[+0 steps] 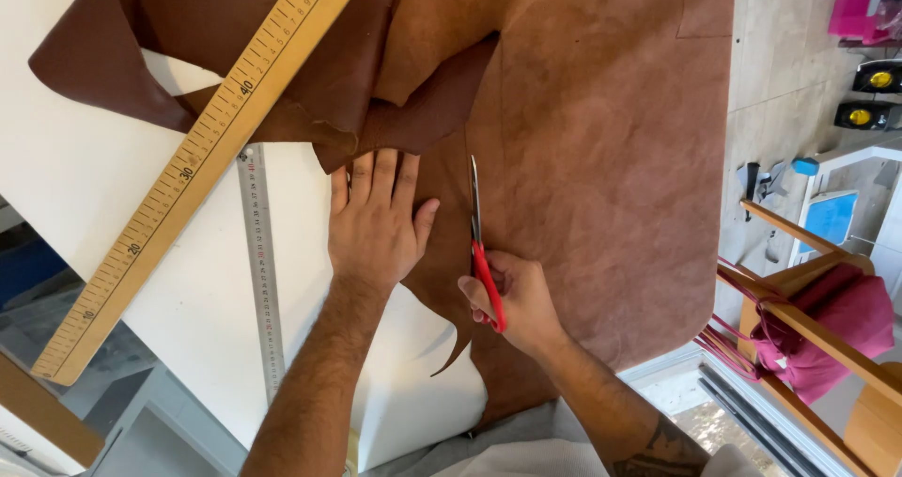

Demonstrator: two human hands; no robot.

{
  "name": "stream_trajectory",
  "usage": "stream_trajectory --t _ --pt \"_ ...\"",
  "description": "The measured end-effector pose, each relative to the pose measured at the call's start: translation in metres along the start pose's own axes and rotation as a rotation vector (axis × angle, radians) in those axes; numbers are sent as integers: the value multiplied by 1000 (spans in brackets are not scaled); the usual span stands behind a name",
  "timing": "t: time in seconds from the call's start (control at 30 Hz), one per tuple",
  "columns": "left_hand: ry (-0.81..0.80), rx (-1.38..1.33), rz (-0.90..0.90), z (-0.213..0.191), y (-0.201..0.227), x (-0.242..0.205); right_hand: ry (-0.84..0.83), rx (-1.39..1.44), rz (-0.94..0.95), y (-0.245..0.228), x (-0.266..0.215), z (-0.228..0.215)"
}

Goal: Marking lines on a piece of leather with a ruler and pencil, then cutting out strips using scissors.

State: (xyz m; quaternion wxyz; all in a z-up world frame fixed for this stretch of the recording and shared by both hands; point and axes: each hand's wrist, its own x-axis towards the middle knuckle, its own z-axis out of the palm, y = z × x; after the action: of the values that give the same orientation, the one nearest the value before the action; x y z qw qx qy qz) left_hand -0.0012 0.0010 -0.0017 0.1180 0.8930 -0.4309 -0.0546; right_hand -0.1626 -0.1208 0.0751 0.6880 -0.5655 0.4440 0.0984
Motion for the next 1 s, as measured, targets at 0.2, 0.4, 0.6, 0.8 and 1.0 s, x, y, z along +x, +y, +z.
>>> stream_trajectory --t 0.2,0.4,0.6,0.8,1.0 --pt "29 -1 0 8 -1 -3 75 -62 27 0 -3 5" --pt "71 -7 7 11 -2 -2 6 -3 10 0 5 1" --pt "101 5 6 9 -2 -3 -1 32 2 -19 21 6" --pt "84 -7 1 3 0 -2 49 -66 -53 -30 14 10" --pt "99 1 -5 2 0 0 -14 18 -47 -26 27 2"
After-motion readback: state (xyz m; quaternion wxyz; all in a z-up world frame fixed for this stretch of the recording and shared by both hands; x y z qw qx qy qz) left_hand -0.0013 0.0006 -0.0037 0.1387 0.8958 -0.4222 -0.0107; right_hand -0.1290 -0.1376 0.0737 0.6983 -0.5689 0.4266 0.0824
